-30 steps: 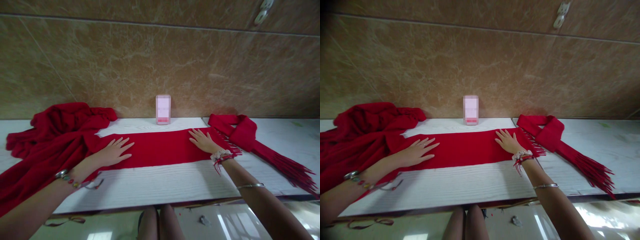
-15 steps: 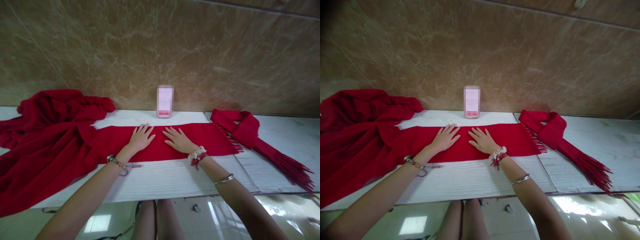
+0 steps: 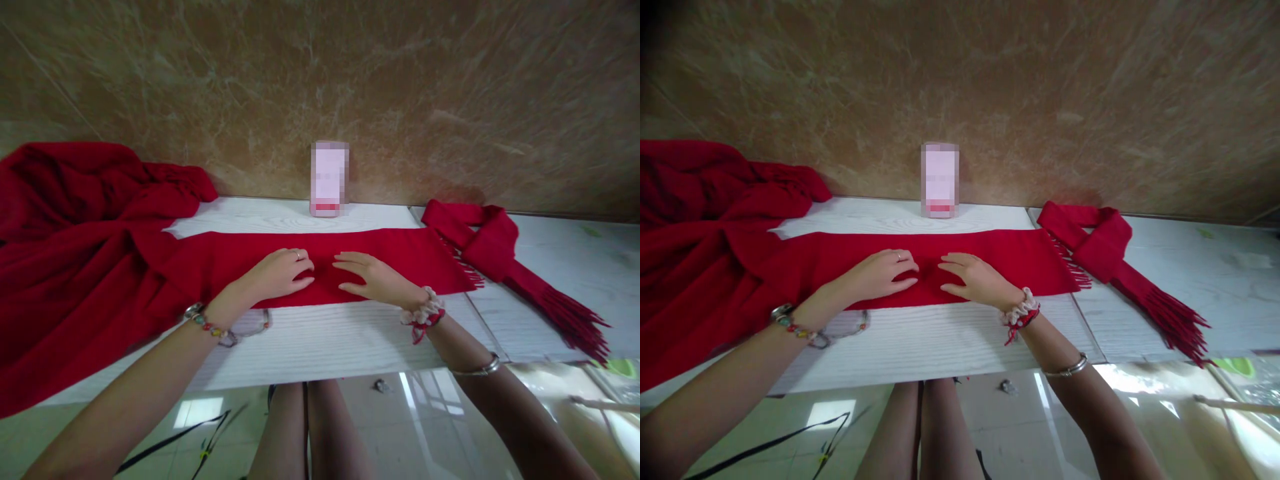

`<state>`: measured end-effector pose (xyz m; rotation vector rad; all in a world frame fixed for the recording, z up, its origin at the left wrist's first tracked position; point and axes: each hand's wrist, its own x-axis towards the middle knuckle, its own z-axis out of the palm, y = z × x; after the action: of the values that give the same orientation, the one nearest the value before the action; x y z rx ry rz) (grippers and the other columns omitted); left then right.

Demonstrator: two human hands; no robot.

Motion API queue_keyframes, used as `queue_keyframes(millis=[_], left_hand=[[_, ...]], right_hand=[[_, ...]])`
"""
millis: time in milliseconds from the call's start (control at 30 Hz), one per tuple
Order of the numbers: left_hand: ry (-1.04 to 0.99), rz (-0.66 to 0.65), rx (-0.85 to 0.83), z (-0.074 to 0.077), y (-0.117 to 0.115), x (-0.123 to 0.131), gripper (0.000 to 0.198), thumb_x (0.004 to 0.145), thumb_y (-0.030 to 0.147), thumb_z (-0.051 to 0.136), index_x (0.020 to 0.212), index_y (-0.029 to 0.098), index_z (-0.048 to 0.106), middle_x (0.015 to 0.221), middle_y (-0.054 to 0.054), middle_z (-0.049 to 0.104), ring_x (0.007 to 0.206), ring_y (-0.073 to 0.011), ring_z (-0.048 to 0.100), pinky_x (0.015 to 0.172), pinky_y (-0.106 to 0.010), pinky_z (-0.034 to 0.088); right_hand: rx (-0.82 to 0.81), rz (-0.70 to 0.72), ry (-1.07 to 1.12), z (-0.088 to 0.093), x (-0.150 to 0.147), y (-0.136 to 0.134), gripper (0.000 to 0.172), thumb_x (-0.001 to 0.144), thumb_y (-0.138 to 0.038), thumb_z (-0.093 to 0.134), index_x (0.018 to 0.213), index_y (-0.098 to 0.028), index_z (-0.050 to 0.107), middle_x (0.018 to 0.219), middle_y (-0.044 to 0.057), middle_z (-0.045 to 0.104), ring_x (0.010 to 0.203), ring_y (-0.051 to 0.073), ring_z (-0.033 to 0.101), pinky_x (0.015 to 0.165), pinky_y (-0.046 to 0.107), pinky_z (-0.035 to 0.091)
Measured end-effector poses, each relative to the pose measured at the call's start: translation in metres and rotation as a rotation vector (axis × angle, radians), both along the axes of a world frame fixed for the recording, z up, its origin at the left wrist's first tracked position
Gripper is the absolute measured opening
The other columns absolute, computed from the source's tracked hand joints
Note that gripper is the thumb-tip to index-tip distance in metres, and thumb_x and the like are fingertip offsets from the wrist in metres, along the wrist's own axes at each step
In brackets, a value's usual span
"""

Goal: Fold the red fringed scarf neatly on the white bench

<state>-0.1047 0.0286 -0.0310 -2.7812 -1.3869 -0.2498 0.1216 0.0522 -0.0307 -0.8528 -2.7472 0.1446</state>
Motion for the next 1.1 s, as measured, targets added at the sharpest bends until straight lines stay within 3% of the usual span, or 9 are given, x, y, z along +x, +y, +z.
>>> queue_keyframes(millis=[100, 167, 267, 367, 567, 767, 900, 1100], left_hand=[[0.061, -0.219, -0.043, 0.009, -0.01, 0.004, 0.027, 0.082, 0.04, 0.048, 0.088, 0.017, 0.06, 0.089, -0.005, 0.061, 0.084, -0.0175, 0.056, 0.077, -0.03, 0.043], [0.081, -0.275, -0.048, 0.013, -0.016, 0.007, 0.031, 0.079, 0.046, 0.051, 0.088, 0.017, 0.059, 0.09, -0.005, 0.061, 0.086, -0.0188, 0.056, 0.077, -0.03, 0.042], [0.116, -0.285, -0.048, 0.016, -0.022, 0.009, 0.028, 0.078, 0.043, 0.052, 0.09, 0.018, 0.057, 0.093, -0.005, 0.061, 0.089, -0.02, 0.056, 0.078, -0.031, 0.042], [0.152, -0.274, -0.064, 0.017, -0.023, 0.01, 0.016, 0.077, 0.024, 0.051, 0.092, 0.019, 0.055, 0.092, -0.004, 0.061, 0.085, -0.0187, 0.057, 0.074, -0.03, 0.042], [0.154, -0.246, -0.092, 0.011, -0.02, 0.007, 0.038, 0.069, 0.003, 0.042, 0.103, 0.018, 0.05, 0.101, -0.006, 0.059, 0.092, -0.0186, 0.055, 0.076, -0.029, 0.042], [0.187, -0.185, -0.072, 0.014, -0.021, 0.008, 0.028, 0.074, 0.009, 0.047, 0.1, 0.017, 0.052, 0.096, -0.005, 0.06, 0.084, -0.0179, 0.058, 0.067, -0.027, 0.044], [0.186, -0.212, 0.004, 0.014, -0.02, 0.01, 0.015, 0.081, 0.022, 0.048, 0.094, 0.018, 0.055, 0.089, -0.003, 0.062, 0.078, -0.0162, 0.059, 0.063, -0.025, 0.043], [0.188, -0.284, 0.116, 0.005, -0.018, 0.009, 0.015, 0.084, 0.017, 0.043, 0.084, 0.018, 0.058, 0.08, -0.002, 0.062, 0.074, -0.0137, 0.058, 0.062, -0.023, 0.042]], right_hand=[[-0.029, 0.141, 0.035, 0.001, 0.016, -0.013, 0.034, 0.082, -0.032, 0.052, 0.112, -0.016, 0.058, 0.114, 0.011, 0.06, 0.109, 0.019, 0.053, 0.093, 0.037, 0.044], [-0.011, 0.195, 0.068, -0.002, 0.025, -0.02, 0.031, 0.08, -0.029, 0.054, 0.108, -0.017, 0.06, 0.111, 0.01, 0.062, 0.106, 0.02, 0.055, 0.091, 0.038, 0.045], [0.036, 0.22, 0.132, -0.007, 0.03, -0.026, 0.028, 0.079, -0.025, 0.054, 0.104, -0.015, 0.061, 0.109, 0.011, 0.063, 0.104, 0.02, 0.056, 0.089, 0.038, 0.047], [0.075, 0.236, 0.166, -0.01, 0.028, -0.029, 0.026, 0.078, -0.016, 0.049, 0.1, -0.013, 0.062, 0.101, 0.011, 0.066, 0.097, 0.019, 0.059, 0.085, 0.035, 0.049], [0.093, 0.196, 0.154, -0.009, 0.022, -0.031, 0.03, 0.078, -0.009, 0.042, 0.101, -0.013, 0.062, 0.099, 0.011, 0.066, 0.094, 0.018, 0.059, 0.085, 0.035, 0.049], [0.109, 0.177, 0.16, -0.005, 0.02, -0.032, 0.025, 0.081, -0.025, 0.051, 0.101, -0.015, 0.061, 0.099, 0.01, 0.065, 0.092, 0.019, 0.059, 0.083, 0.036, 0.048], [0.207, 0.144, 0.167, -0.006, 0.019, -0.032, 0.021, 0.082, -0.018, 0.048, 0.097, -0.015, 0.062, 0.093, 0.009, 0.066, 0.087, 0.018, 0.059, 0.078, 0.033, 0.047], [0.298, 0.097, 0.135, -0.008, 0.022, -0.031, 0.02, 0.085, -0.017, 0.044, 0.082, -0.015, 0.064, 0.075, 0.006, 0.064, 0.07, 0.015, 0.056, 0.068, 0.029, 0.044]])
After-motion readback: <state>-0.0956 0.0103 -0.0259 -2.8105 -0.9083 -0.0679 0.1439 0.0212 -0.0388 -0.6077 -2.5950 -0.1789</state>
